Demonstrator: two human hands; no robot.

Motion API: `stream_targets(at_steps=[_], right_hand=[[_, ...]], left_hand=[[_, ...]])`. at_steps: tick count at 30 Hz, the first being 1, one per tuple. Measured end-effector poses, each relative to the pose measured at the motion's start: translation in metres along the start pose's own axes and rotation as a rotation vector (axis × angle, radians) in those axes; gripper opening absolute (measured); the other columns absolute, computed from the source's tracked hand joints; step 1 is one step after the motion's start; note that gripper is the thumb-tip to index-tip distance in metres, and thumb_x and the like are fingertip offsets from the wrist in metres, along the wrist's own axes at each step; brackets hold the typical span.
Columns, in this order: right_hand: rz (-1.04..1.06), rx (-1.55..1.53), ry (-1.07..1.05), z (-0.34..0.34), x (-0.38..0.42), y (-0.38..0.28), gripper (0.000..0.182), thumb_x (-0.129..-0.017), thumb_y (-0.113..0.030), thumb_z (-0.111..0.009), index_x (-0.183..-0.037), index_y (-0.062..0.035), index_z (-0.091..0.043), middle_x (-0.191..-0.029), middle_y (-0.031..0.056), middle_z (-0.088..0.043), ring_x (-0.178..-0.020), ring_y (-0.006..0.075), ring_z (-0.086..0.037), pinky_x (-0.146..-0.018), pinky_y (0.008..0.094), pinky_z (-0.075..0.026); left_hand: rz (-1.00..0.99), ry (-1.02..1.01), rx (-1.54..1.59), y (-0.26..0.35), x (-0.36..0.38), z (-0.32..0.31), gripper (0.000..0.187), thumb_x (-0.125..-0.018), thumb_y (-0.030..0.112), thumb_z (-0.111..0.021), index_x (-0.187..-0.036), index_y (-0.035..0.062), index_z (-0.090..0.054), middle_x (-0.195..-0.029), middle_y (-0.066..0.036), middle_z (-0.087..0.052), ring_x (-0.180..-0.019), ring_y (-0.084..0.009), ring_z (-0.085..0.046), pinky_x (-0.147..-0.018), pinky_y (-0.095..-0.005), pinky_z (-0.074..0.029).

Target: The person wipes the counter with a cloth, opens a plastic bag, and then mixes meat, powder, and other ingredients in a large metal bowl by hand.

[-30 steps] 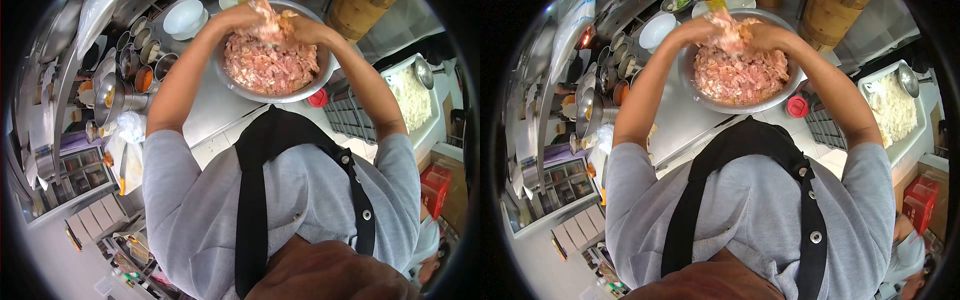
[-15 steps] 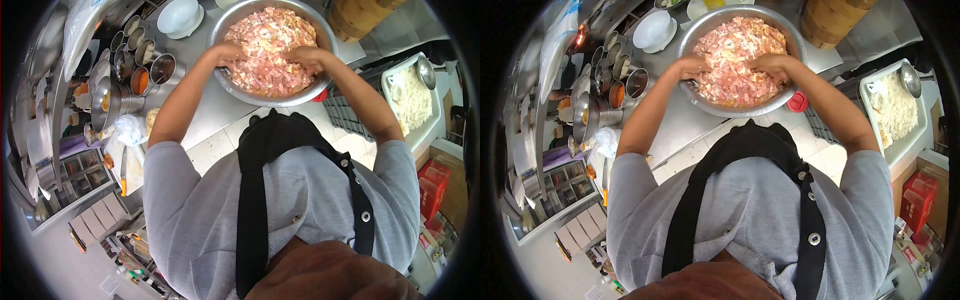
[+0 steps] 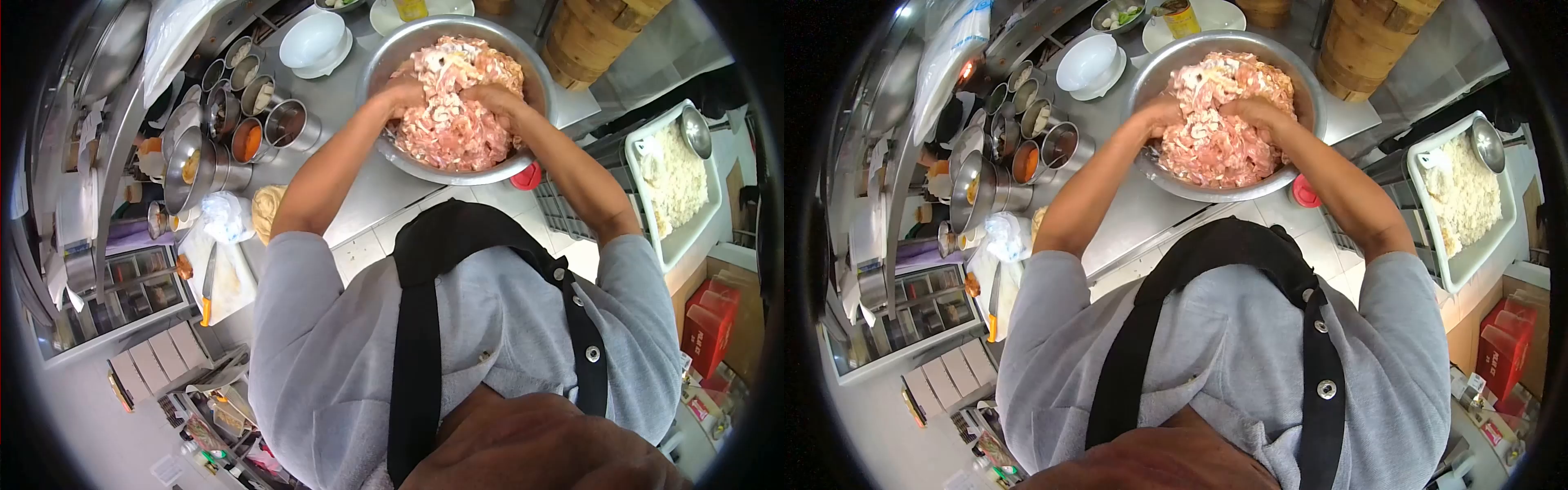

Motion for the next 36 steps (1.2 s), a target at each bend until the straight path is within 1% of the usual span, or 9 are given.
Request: stream_targets(at_steps=[3, 7, 12, 19, 23, 24, 27, 31, 36], right_hand=[[0.075, 0.299, 0.092, 0.017, -0.005, -0.017, 0.049, -0.072, -0.026, -0.068, -0.111, 0.0021, -0.056, -0.098, 0.0129, -0.062, -0.077, 0.0156, -0.056, -0.058, 0.0293, -0.044], [0.239, 0.441, -0.004, 0.017, 0.003, -0.049, 0.050, -0.068, -0.027, -0.071, -0.107, 0.0020, -0.059, -0.104, 0.0147, -0.061, -0.081, 0.0183, -0.057, -0.068, 0.0319, -0.045], [0.482, 0.877, -0.118, -0.004, 0.039, -0.096, 0.052, -0.067, -0.033, -0.074, -0.101, 0.0035, -0.061, -0.101, 0.0161, -0.063, -0.095, 0.0265, -0.058, -0.083, 0.0368, -0.045], [0.395, 1.121, -0.263, -0.006, 0.054, -0.107, 0.041, -0.072, -0.033, -0.071, -0.100, -0.0028, -0.064, -0.090, 0.0147, -0.064, -0.090, 0.0276, -0.060, -0.083, 0.0356, -0.044], [0.342, 1.119, -0.062, 0.010, 0.054, -0.127, 0.037, -0.079, -0.035, -0.065, -0.105, -0.0093, -0.065, -0.082, 0.0081, -0.065, -0.089, 0.0217, -0.061, -0.062, 0.0323, -0.052], [0.274, 1.125, -0.122, 0.018, 0.039, -0.117, 0.042, -0.082, -0.037, -0.062, -0.115, -0.0115, -0.060, -0.103, 0.0089, -0.063, -0.093, 0.0215, -0.060, -0.056, 0.0324, -0.054], [0.124, 0.830, -0.122, 0.046, -0.001, -0.071, 0.049, -0.084, -0.039, -0.059, -0.126, -0.0137, -0.052, -0.125, 0.0118, -0.050, -0.093, 0.0230, -0.059, -0.063, 0.0365, -0.057], [-0.099, 0.445, -0.074, 0.054, -0.023, -0.028, 0.056, -0.088, -0.042, -0.054, -0.135, -0.0152, -0.041, -0.132, 0.0122, -0.040, -0.106, 0.0229, -0.050, -0.073, 0.0406, -0.056], [-0.152, 0.168, -0.119, 0.039, -0.057, 0.000, 0.051, -0.089, -0.031, -0.054, -0.131, -0.0067, -0.040, -0.128, 0.0138, -0.047, -0.112, 0.0258, -0.052, -0.076, 0.0475, -0.054]], left_hand=[[0.159, 0.107, 0.086, 0.109, 0.107, 0.026, 0.023, -0.070, -0.001, -0.062, -0.091, -0.0104, -0.060, -0.079, -0.016, -0.064, -0.066, -0.0172, -0.062, -0.048, -0.0336, -0.049], [-0.081, 0.157, 0.064, 0.145, 0.107, 0.050, 0.027, -0.068, 0.000, -0.062, -0.091, -0.0112, -0.060, -0.077, -0.015, -0.064, -0.062, -0.0172, -0.062, -0.050, -0.0292, -0.049], [-0.152, 0.037, -0.392, 0.216, 0.161, 0.031, 0.074, -0.061, 0.025, -0.072, -0.124, -0.0038, -0.047, -0.108, -0.019, -0.060, -0.095, -0.0233, -0.060, -0.078, -0.0330, -0.049], [-0.048, -0.091, -0.909, 0.192, 0.134, 0.013, 0.073, -0.062, 0.025, -0.074, -0.125, 0.0003, -0.048, -0.113, -0.019, -0.060, -0.103, -0.0273, -0.059, -0.085, -0.0350, -0.048], [-0.148, -0.176, -0.818, 0.200, 0.143, 0.020, 0.073, -0.060, 0.021, -0.074, -0.128, 0.0271, -0.050, -0.115, -0.015, -0.060, -0.101, -0.0257, -0.060, -0.083, -0.0344, -0.049], [-0.253, -0.135, -0.782, 0.200, 0.139, 0.026, 0.078, -0.058, 0.017, -0.075, -0.129, 0.0341, -0.048, -0.116, -0.013, -0.060, -0.100, -0.0243, -0.060, -0.084, -0.0338, -0.049], [-0.355, -0.078, -0.656, 0.156, 0.101, 0.047, 0.083, -0.059, 0.015, -0.075, -0.133, 0.0306, -0.043, -0.115, -0.010, -0.060, -0.098, -0.0226, -0.060, -0.083, -0.0326, -0.050], [0.165, -0.419, 0.148, 0.068, 0.062, 0.043, 0.080, -0.070, 0.019, -0.074, -0.139, 0.0254, -0.033, -0.132, -0.013, -0.047, -0.112, -0.0244, -0.052, -0.088, -0.0380, -0.046], [0.117, -0.177, 0.592, 0.041, 0.010, 0.007, 0.045, -0.085, 0.017, -0.064, -0.125, 0.0048, -0.048, -0.082, -0.003, -0.062, -0.068, -0.0107, -0.059, -0.065, -0.0252, -0.053]])
Point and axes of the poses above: each hand's wrist, its own x-axis away from the middle knuckle, its own z-axis out of the back of the hand, y = z × x, the point moved 8 cm from there along -x, towards the middle knuckle
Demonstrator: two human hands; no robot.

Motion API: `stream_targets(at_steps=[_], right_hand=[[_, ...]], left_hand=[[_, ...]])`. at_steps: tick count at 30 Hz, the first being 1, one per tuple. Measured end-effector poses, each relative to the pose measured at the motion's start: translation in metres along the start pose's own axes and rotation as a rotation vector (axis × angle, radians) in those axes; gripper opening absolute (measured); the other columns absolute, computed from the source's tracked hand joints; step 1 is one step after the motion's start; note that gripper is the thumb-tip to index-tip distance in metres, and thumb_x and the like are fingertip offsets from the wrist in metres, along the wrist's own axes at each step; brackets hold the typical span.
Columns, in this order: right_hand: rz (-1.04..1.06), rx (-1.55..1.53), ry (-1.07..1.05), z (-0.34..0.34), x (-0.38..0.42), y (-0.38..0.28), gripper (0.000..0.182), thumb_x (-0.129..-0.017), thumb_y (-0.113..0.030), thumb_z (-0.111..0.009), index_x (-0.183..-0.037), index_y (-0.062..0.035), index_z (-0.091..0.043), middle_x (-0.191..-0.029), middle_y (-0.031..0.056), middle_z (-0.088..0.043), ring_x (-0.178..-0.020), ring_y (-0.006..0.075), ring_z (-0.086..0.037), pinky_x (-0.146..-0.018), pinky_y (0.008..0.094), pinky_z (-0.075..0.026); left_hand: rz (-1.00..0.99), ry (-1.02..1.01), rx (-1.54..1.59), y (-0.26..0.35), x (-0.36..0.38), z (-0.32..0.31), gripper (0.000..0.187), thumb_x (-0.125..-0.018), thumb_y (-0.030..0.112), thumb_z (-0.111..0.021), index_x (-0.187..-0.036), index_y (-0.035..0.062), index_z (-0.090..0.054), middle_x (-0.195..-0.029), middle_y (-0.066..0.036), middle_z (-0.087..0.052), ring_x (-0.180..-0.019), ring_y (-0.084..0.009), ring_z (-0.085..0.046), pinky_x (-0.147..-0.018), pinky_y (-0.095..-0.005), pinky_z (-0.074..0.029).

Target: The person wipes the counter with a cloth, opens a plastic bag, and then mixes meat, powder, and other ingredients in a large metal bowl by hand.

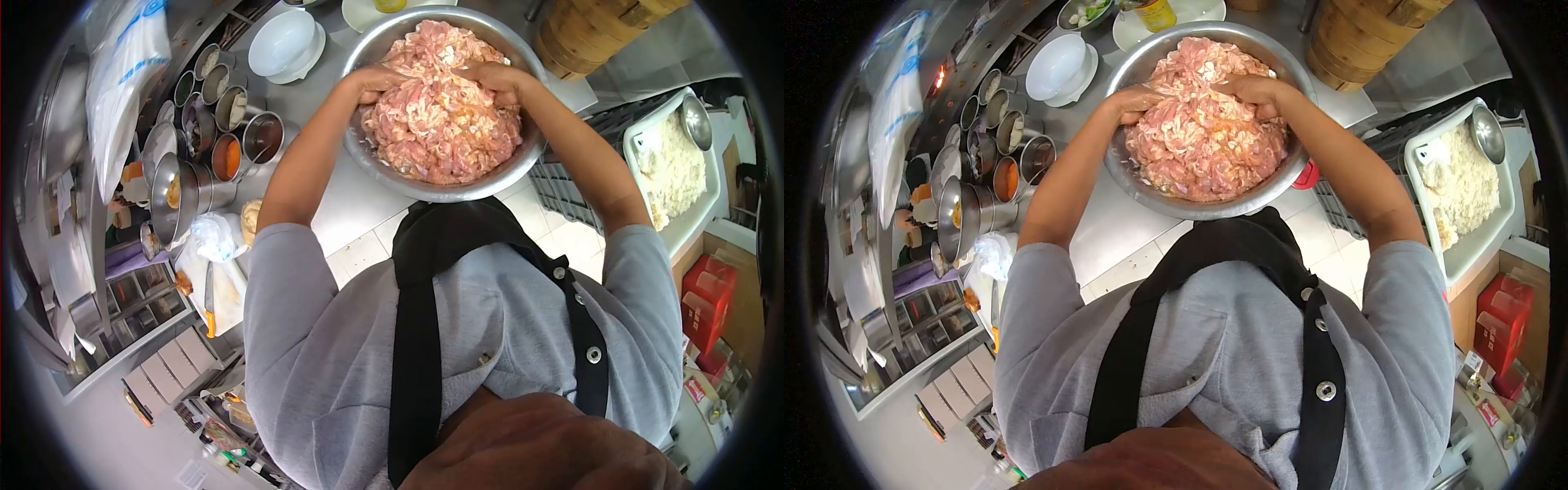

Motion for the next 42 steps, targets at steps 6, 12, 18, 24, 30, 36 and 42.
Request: stream_targets(at_steps=[6, 12, 18, 24, 30, 36, 42], right_hand=[[0.079, -0.394, -0.208, -0.020, -0.041, 0.009, 0.042, -0.086, -0.021, -0.060, -0.118, 0.0040, -0.050, -0.100, 0.0150, -0.064, -0.082, 0.0211, -0.066, -0.072, 0.0362, -0.057], [0.317, -0.027, 0.122, 0.000, 0.000, -0.038, 0.039, -0.075, -0.015, -0.068, -0.106, 0.0059, -0.058, -0.094, 0.0142, -0.065, -0.078, 0.0202, -0.065, -0.067, 0.0309, -0.054], [0.729, 0.302, 0.265, -0.015, 0.101, -0.101, 0.046, -0.067, -0.019, -0.067, -0.107, 0.0038, -0.058, -0.096, 0.0156, -0.065, -0.086, 0.0214, -0.061, -0.079, 0.0331, -0.047], [0.523, 1.051, 0.111, -0.032, 0.097, -0.082, 0.055, -0.064, -0.023, -0.071, -0.111, 0.0000, -0.056, -0.104, 0.0207, -0.062, -0.096, 0.0297, -0.060, -0.084, 0.0376, -0.046], [0.345, 1.014, 0.034, -0.012, 0.120, -0.080, 0.040, -0.070, -0.020, -0.062, -0.105, -0.0011, -0.061, -0.086, 0.0174, -0.064, -0.070, 0.0255, -0.064, -0.050, 0.0311, -0.051], [0.338, 0.965, 0.188, 0.010, 0.135, -0.085, 0.042, -0.075, -0.025, -0.060, -0.110, -0.0016, -0.060, -0.080, 0.0143, -0.064, -0.062, 0.0221, -0.061, -0.054, 0.0328, -0.051], [0.235, 0.725, 0.099, -0.008, 0.113, -0.056, 0.067, -0.084, -0.049, -0.053, -0.132, -0.0039, -0.040, -0.120, 0.0208, -0.051, -0.101, 0.0291, -0.057, -0.073, 0.0393, -0.054]], left_hand=[[-0.088, -0.088, -0.276, -0.030, -0.052, 0.006, 0.017, -0.083, 0.024, -0.059, -0.073, 0.0103, -0.062, -0.070, 0.002, -0.055, -0.059, -0.0072, -0.048, -0.051, -0.0249, -0.040], [-0.135, 0.161, -0.322, 0.025, -0.003, 0.016, 0.015, -0.064, 0.004, -0.071, -0.077, -0.0032, -0.067, -0.067, -0.006, -0.059, -0.060, -0.0135, -0.056, -0.048, -0.0303, -0.046], [-0.371, 0.298, -0.556, 0.120, 0.100, -0.012, 0.038, -0.068, 0.004, -0.065, -0.104, -0.0065, -0.057, -0.073, -0.010, -0.063, -0.061, -0.0142, -0.059, -0.043, -0.0249, -0.044], [-0.269, 0.235, -0.813, 0.137, 0.144, -0.063, 0.041, -0.067, 0.013, -0.062, -0.106, 0.0018, -0.055, -0.077, -0.009, -0.062, -0.053, -0.0154, -0.057, -0.042, -0.0290, -0.040], [-0.456, -0.035, -1.403, 0.104, 0.086, -0.136, 0.046, -0.068, 0.017, -0.065, -0.112, 0.0089, -0.054, -0.101, -0.016, -0.062, -0.096, -0.0280, -0.059, -0.077, -0.0389, -0.046], [-0.332, -0.086, -1.404, 0.146, 0.116, -0.147, 0.057, -0.071, 0.011, -0.065, -0.126, 0.0147, -0.052, -0.110, -0.015, -0.062, -0.094, -0.0240, -0.062, -0.078, -0.0357, -0.051], [-0.083, 0.010, -1.311, 0.087, 0.078, -0.040, 0.057, -0.075, 0.017, -0.067, -0.129, 0.0122, -0.048, -0.107, -0.012, -0.062, -0.093, -0.0217, -0.061, -0.063, -0.0340, -0.055]])
Point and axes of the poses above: each hand's wrist, its own x-axis away from the middle knuckle, its own z-axis out of the back of the hand, y = z × x, the point moved 8 cm from there along -x, towards the middle knuckle
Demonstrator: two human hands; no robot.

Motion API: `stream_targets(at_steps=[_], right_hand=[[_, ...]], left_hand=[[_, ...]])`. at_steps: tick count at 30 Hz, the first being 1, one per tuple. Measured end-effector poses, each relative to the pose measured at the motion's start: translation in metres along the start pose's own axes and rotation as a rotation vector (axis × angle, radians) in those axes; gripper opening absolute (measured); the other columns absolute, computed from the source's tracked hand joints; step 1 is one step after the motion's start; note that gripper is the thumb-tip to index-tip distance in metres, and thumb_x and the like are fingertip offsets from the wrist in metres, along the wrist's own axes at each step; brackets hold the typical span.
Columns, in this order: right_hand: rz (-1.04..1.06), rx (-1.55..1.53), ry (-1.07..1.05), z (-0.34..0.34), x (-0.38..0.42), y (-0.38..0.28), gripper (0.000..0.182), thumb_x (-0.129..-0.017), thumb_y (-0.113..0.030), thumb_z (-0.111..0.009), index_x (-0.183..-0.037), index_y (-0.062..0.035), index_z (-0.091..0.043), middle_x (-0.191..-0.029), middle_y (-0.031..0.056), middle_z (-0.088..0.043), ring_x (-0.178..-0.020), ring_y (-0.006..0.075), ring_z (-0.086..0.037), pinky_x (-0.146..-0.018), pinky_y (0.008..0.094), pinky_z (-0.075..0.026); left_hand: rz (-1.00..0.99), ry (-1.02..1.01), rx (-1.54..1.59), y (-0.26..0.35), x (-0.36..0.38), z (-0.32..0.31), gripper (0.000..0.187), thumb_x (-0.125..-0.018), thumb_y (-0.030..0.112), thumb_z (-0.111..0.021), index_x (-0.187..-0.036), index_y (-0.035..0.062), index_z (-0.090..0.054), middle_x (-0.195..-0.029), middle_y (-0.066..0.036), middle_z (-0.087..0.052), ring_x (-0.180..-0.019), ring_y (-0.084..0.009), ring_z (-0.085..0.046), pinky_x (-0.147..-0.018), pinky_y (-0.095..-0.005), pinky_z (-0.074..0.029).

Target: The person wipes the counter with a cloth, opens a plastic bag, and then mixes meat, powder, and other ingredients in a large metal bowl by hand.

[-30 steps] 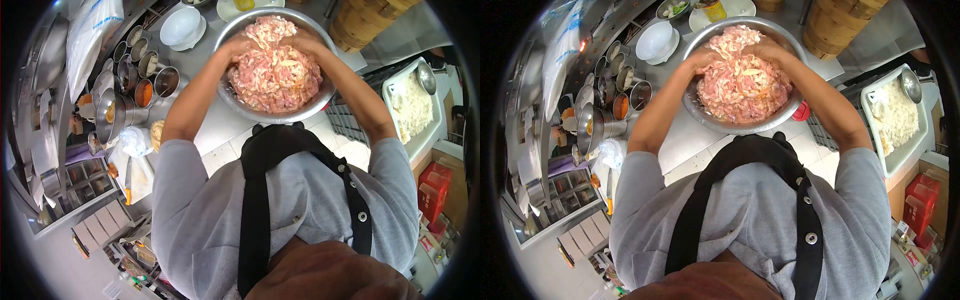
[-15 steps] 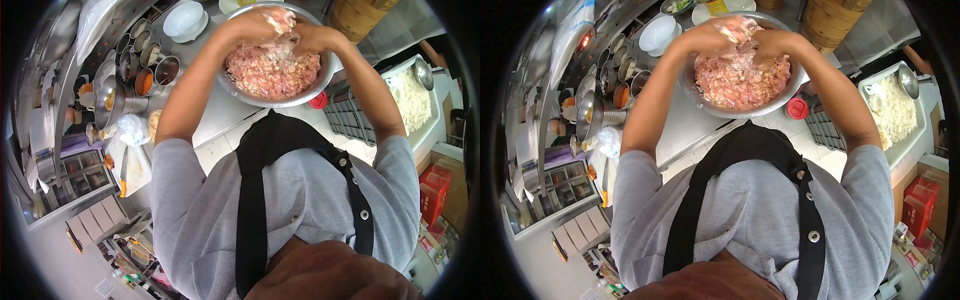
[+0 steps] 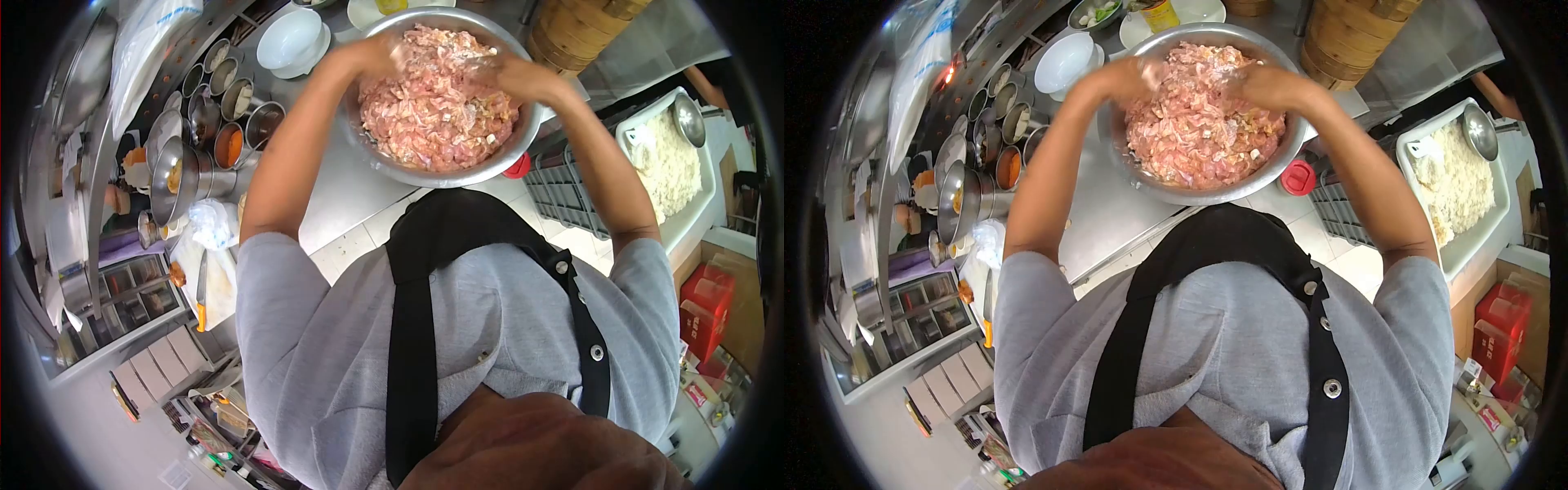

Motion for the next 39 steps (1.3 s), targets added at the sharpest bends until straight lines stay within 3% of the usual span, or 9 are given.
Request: stream_targets(at_steps=[7, 10, 16, 21, 27, 29, 32, 35, 39], right_hand=[[-0.258, -0.792, -0.157, -0.074, -0.068, 0.042, 0.086, -0.084, -0.065, -0.042, -0.144, -0.0085, -0.017, -0.148, 0.0220, -0.013, -0.135, 0.0353, -0.018, -0.101, 0.0588, -0.028], [-0.311, -0.990, -0.069, -0.088, -0.085, 0.037, 0.081, -0.085, -0.060, -0.045, -0.142, -0.0051, -0.024, -0.142, 0.0196, -0.029, -0.131, 0.0303, -0.031, -0.102, 0.0492, -0.032], [-0.164, -1.348, -0.010, -0.098, -0.108, 0.037, 0.047, -0.092, -0.039, -0.043, -0.123, -0.0042, -0.051, -0.113, 0.0132, -0.061, -0.097, 0.0234, -0.062, -0.087, 0.0422, -0.050], [-0.004, -0.978, 0.091, -0.040, -0.038, -0.028, 0.049, -0.088, -0.033, -0.051, -0.125, -0.0008, -0.047, -0.116, 0.0151, -0.058, -0.104, 0.0239, -0.058, -0.085, 0.0420, -0.050], [0.061, 0.064, -0.158, -0.024, -0.014, -0.037, 0.063, -0.079, -0.020, -0.060, -0.133, 0.0011, -0.037, -0.121, 0.0193, -0.053, -0.104, 0.0230, -0.055, -0.083, 0.0351, -0.048], [0.123, 0.080, -0.159, -0.013, -0.011, -0.025, 0.055, -0.078, -0.016, -0.060, -0.129, -0.0034, -0.045, -0.116, 0.0180, -0.056, -0.100, 0.0230, -0.057, -0.075, 0.0355, -0.052], [0.209, 0.131, -0.017, 0.009, 0.007, -0.024, 0.037, -0.079, -0.017, -0.060, -0.114, -0.0077, -0.060, -0.095, 0.0097, -0.062, -0.079, 0.0185, -0.061, -0.059, 0.0300, -0.052], [0.125, 0.020, -0.021, 0.023, 0.004, -0.010, 0.031, -0.081, -0.018, -0.059, -0.109, -0.0072, -0.063, -0.080, 0.0043, -0.060, -0.067, 0.0148, -0.058, -0.053, 0.0275, -0.049], [0.019, 0.075, 0.008, 0.027, -0.008, 0.015, 0.037, -0.086, -0.027, -0.055, -0.117, -0.0078, -0.060, -0.088, 0.0063, -0.062, -0.077, 0.0175, -0.060, -0.053, 0.0272, -0.049]], left_hand=[[0.167, -0.091, 0.864, -0.077, -0.060, -0.110, 0.056, -0.071, 0.024, -0.066, -0.119, -0.0011, -0.054, -0.107, -0.016, -0.061, -0.097, -0.0207, -0.059, -0.074, -0.0350, -0.053], [0.213, 0.102, 0.639, -0.091, -0.088, -0.105, 0.049, -0.072, 0.028, -0.063, -0.108, -0.0064, -0.059, -0.105, -0.016, -0.062, -0.092, -0.0206, -0.061, -0.072, -0.0335, -0.050], [0.140, 0.257, 1.165, -0.079, -0.054, -0.077, 0.043, -0.074, 0.021, -0.065, -0.106, -0.0070, -0.059, -0.101, -0.018, -0.062, -0.085, -0.0240, -0.062, -0.072, -0.0350, -0.052], [0.043, 0.286, 1.148, -0.033, 0.020, 0.002, 0.045, -0.069, -0.002, -0.066, -0.112, -0.0028, -0.055, -0.087, -0.013, -0.065, -0.074, -0.0182, -0.065, -0.061, -0.0298, -0.056], [-0.145, 0.193, 0.660, 0.057, 0.045, 0.024, 0.046, -0.072, 0.019, -0.066, -0.115, 0.0045, -0.057, -0.099, -0.017, -0.063, -0.080, -0.0207, -0.064, -0.060, -0.0286, -0.055], [-0.100, 0.251, 0.048, 0.068, 0.022, 0.020, 0.047, -0.071, 0.015, -0.065, -0.116, 0.0066, -0.058, -0.104, -0.016, -0.061, -0.093, -0.0204, -0.060, -0.058, -0.0281, -0.055], [0.026, 0.243, -0.029, 0.067, 0.015, 0.018, 0.047, -0.068, 0.008, -0.063, -0.115, 0.0078, -0.060, -0.106, -0.014, -0.061, -0.102, -0.0186, -0.056, -0.059, -0.0287, -0.055], [-0.160, 0.228, 0.628, 0.067, 0.032, 0.028, 0.045, -0.067, 0.004, -0.063, -0.112, 0.0089, -0.063, -0.107, -0.013, -0.061, -0.096, -0.0180, -0.059, -0.061, -0.0307, -0.055], [-0.019, 0.244, 0.363, -0.005, -0.025, 0.031, 0.048, -0.069, 0.008, -0.067, -0.116, 0.0107, -0.060, -0.102, -0.006, -0.063, -0.082, -0.0135, -0.061, -0.064, -0.0286, -0.053]])
Point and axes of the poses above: each hand's wrist, its own x-axis away from the middle knuckle, its own z-axis out of the back of the hand, y = z × x, the point moved 8 cm from there along -x, towards the middle knuckle
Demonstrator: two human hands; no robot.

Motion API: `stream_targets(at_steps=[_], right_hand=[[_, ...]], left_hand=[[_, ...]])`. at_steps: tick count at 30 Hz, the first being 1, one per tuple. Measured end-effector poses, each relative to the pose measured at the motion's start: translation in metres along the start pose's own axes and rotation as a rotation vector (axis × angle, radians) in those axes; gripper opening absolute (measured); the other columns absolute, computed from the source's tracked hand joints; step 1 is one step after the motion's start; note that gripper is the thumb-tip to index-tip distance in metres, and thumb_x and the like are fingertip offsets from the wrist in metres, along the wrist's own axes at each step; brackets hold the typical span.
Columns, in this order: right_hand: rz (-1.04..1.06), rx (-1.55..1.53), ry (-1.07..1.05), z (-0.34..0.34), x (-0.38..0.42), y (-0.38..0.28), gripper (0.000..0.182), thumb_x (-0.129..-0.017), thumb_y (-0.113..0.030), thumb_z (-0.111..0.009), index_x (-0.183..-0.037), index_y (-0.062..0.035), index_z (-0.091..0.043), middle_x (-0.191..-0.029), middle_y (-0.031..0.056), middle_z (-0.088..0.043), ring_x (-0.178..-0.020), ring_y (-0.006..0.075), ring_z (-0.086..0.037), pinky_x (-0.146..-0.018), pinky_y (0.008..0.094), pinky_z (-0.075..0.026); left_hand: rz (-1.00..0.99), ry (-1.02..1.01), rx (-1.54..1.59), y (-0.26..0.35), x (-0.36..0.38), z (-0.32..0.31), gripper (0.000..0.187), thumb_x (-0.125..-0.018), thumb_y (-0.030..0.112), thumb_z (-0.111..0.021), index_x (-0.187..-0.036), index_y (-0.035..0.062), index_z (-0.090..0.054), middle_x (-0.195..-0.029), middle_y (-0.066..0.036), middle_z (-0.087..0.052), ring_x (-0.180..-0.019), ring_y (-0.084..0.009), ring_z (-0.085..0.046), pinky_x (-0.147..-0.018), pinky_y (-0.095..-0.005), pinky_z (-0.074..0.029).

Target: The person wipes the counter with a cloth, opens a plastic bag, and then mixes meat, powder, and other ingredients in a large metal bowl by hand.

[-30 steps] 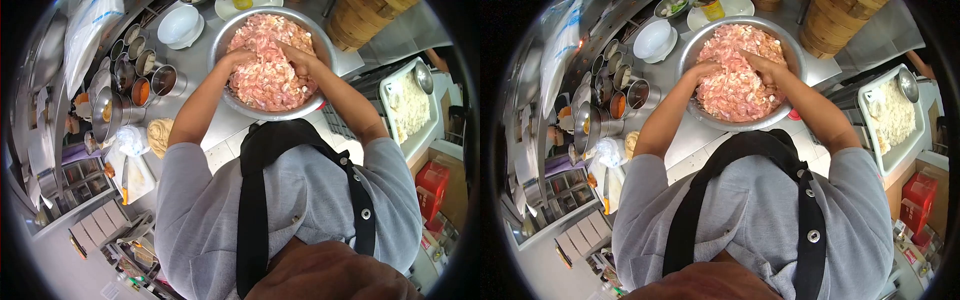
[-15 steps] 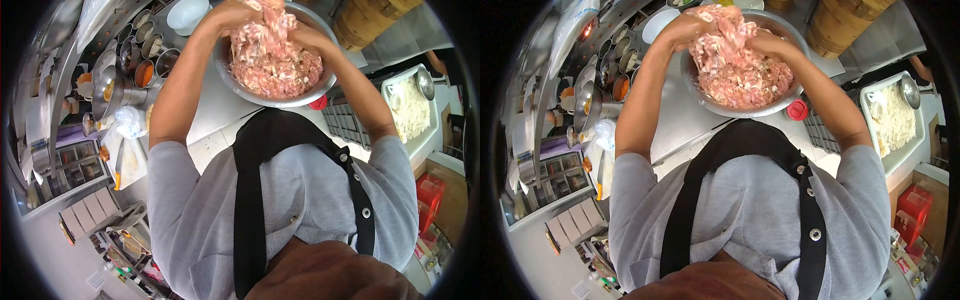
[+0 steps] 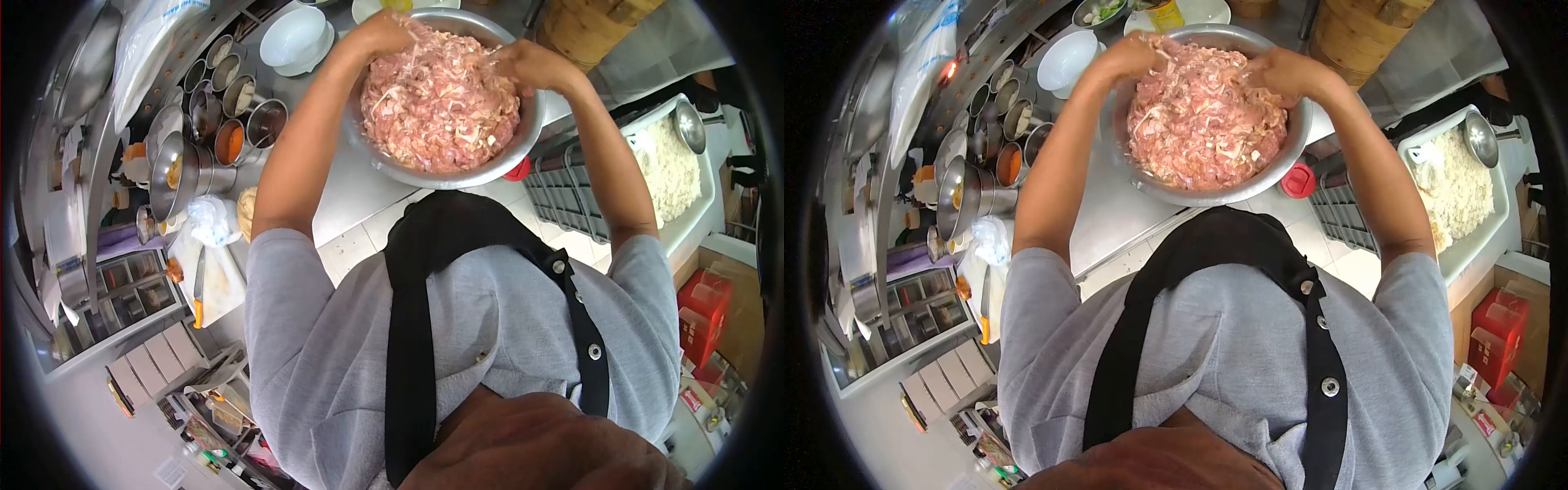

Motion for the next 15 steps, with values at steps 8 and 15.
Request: stream_targets(at_steps=[8, 15], right_hand=[[-0.307, -1.327, -0.158, -0.076, -0.098, 0.082, 0.050, -0.094, -0.043, -0.041, -0.130, -0.0081, -0.044, -0.129, 0.0140, -0.050, -0.111, 0.0274, -0.054, -0.093, 0.0460, -0.045], [-0.308, -1.549, -0.057, -0.088, -0.148, 0.088, 0.044, -0.094, -0.037, -0.040, -0.118, -0.0022, -0.053, -0.113, 0.0137, -0.060, -0.100, 0.0241, -0.060, -0.094, 0.0422, -0.045]], left_hand=[[0.256, -0.141, 0.564, -0.092, -0.076, -0.055, 0.043, -0.084, 0.026, -0.061, -0.125, 0.0146, -0.052, -0.117, -0.001, -0.058, -0.103, -0.0140, -0.054, -0.081, -0.0288, -0.047], [0.241, -0.525, 0.857, -0.106, -0.133, -0.112, 0.043, -0.087, 0.028, -0.056, -0.121, 0.0014, -0.050, -0.115, -0.012, -0.058, -0.097, -0.0188, -0.060, -0.086, -0.0369, -0.051]])
Point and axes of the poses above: each hand's wrist, its own x-axis away from the middle knuckle, its own z-axis out of the back of the hand, y = z × x, the point moved 8 cm from there along -x, towards the middle knuckle
